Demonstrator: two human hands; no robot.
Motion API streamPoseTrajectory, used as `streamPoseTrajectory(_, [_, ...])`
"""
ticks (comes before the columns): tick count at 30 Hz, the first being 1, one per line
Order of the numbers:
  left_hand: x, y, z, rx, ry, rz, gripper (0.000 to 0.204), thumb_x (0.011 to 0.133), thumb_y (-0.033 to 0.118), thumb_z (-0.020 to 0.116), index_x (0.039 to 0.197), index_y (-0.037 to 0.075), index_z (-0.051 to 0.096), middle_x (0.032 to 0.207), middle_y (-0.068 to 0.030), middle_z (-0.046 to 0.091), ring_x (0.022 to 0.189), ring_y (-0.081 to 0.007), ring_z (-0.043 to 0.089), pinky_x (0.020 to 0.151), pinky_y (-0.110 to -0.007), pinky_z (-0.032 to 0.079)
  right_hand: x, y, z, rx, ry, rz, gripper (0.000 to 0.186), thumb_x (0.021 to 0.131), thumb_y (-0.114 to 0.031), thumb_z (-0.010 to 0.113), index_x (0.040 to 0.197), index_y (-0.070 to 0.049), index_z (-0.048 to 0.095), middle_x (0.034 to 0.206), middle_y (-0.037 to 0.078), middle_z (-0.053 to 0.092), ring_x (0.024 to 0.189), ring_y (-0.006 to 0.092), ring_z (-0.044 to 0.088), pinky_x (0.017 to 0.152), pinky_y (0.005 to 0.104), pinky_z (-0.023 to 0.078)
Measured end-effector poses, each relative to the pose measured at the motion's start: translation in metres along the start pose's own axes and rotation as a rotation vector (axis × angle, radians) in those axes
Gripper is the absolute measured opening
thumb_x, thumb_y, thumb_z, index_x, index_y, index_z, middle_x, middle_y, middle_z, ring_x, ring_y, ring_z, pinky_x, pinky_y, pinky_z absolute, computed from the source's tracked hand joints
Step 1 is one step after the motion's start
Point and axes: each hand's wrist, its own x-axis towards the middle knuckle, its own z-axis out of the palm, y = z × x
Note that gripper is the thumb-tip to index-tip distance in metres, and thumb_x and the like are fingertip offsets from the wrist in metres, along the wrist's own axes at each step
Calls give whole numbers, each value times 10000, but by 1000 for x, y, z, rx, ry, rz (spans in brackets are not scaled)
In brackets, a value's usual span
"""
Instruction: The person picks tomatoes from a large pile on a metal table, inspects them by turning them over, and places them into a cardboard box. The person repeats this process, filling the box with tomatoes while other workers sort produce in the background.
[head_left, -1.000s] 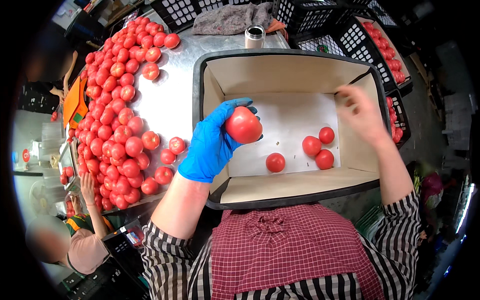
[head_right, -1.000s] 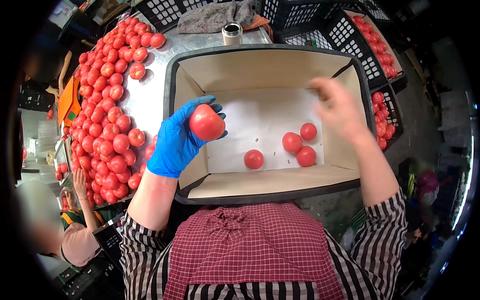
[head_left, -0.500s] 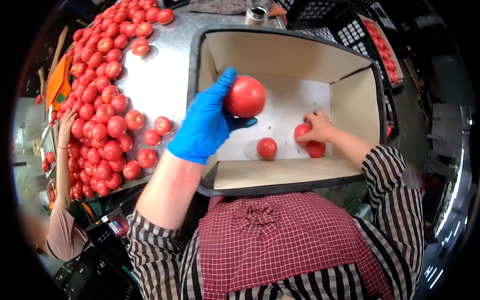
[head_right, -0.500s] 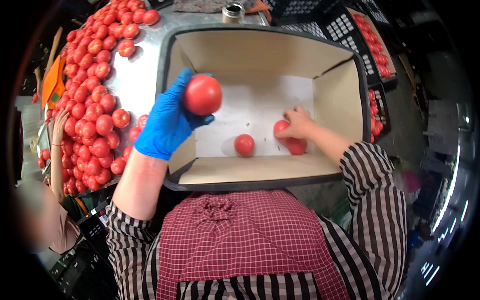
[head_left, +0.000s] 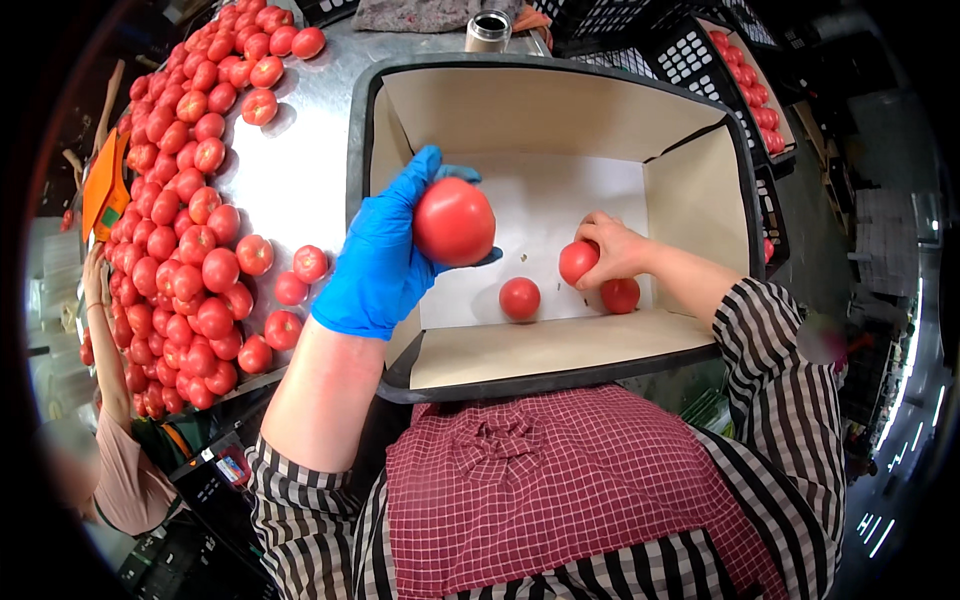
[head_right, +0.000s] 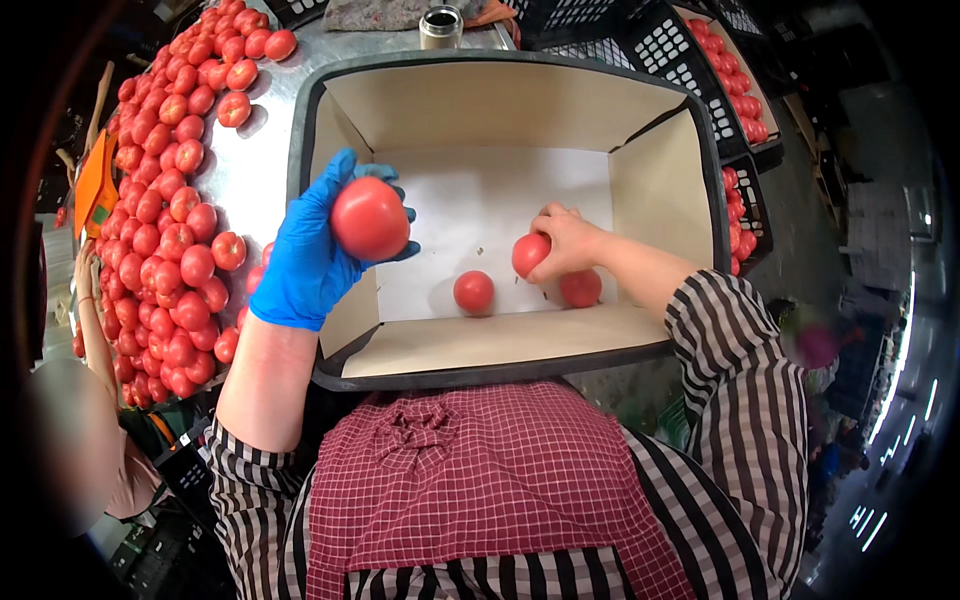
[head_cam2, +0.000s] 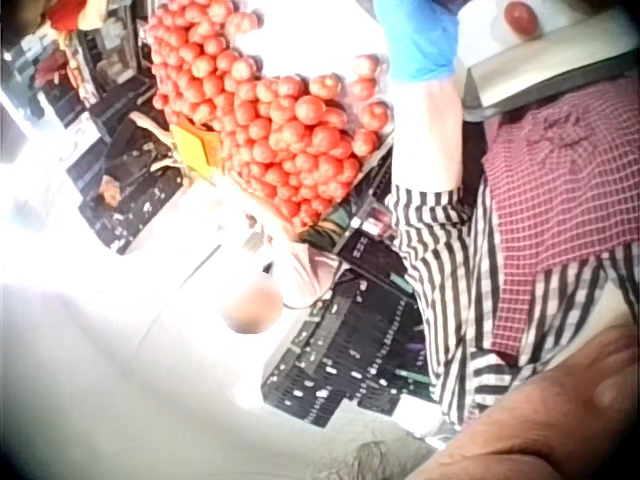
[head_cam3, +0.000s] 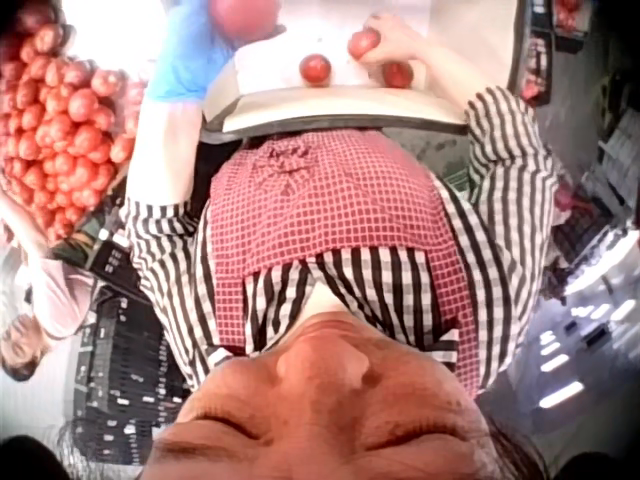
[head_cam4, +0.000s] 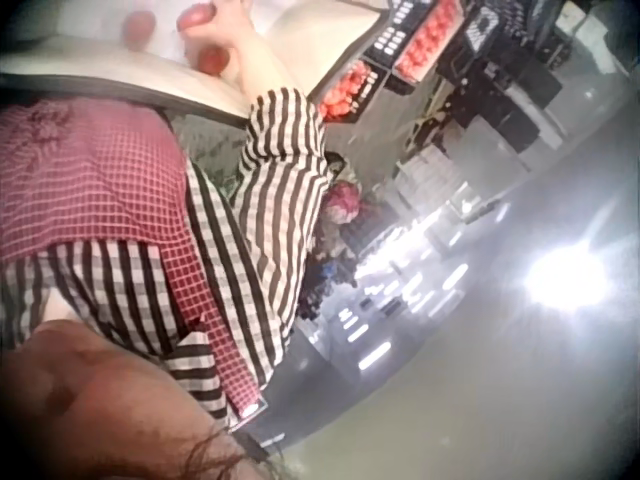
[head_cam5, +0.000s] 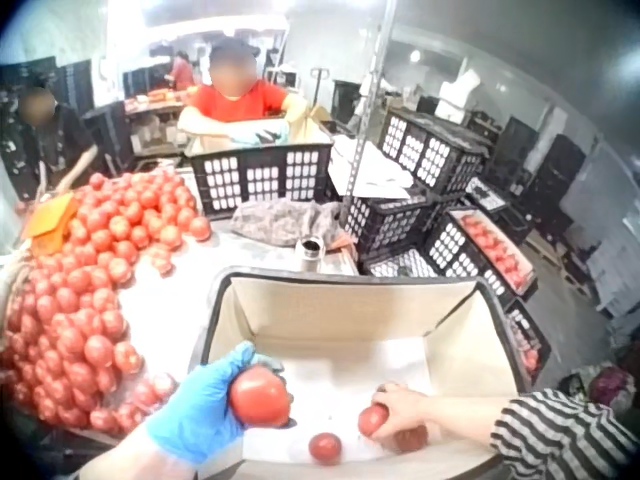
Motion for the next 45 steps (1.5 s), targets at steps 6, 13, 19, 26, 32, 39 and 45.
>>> streamPoseTrajectory(6, [0,-5,-4,355,-235,63,350,936,296,627,1138,12,603,972,-90,642,920,-208,649,821,-406,566,-26,-40,-39,1076,-391,-255,833,689,-577,722,1301,-48,520,1231,161,597,1017,300,645,742,406,579])
streamPoseTrajectory(13, [-13,-3,11,618,-488,-114,632,854,224,738,1395,39,469,1184,-69,613,1089,-151,570,982,-321,454,-50,-86,-41,1296,-678,-464,954,698,-776,605,1305,-47,506,1216,203,606,967,326,669,559,401,584])
streamPoseTrajectory(19, [-21,-5,13,588,-544,-112,622,837,195,751,1385,58,491,1267,-110,602,1149,-197,570,1018,-339,446,-59,-112,-42,1267,-715,-347,917,844,-824,310,1325,-63,482,1182,207,613,963,315,666,554,397,553])
streamPoseTrajectory(26, [-13,-2,7,243,-452,-169,647,845,263,753,1383,41,470,1246,-107,591,1092,-221,598,933,-365,512,-71,-115,-39,1356,-531,-381,909,889,-789,226,1364,-39,417,1169,204,604,924,297,688,500,314,543])
streamPoseTrajectory(32, [-4,-4,-9,129,-246,-109,576,884,330,705,1338,53,485,1127,-127,617,962,-264,657,783,-394,580,-84,-108,-49,1455,-331,-570,693,913,-478,576,1414,-55,352,1278,204,533,1044,309,654,663,334,573])
streamPoseTrajectory(39, [-7,-1,5,-52,-292,-162,592,949,406,585,1396,56,416,1243,-220,573,992,-336,658,835,-565,568,-95,-117,-35,1036,251,-461,737,758,-107,732,1400,-64,371,1198,123,526,1022,187,600,813,317,535])
streamPoseTrajectory(45, [-7,-2,1,-82,-409,-230,594,985,452,494,1424,68,384,1317,-215,532,1100,-379,608,854,-648,536,-88,-126,-25,740,598,-447,840,684,-189,861,1367,-54,391,1108,126,543,898,199,635,767,317,552])
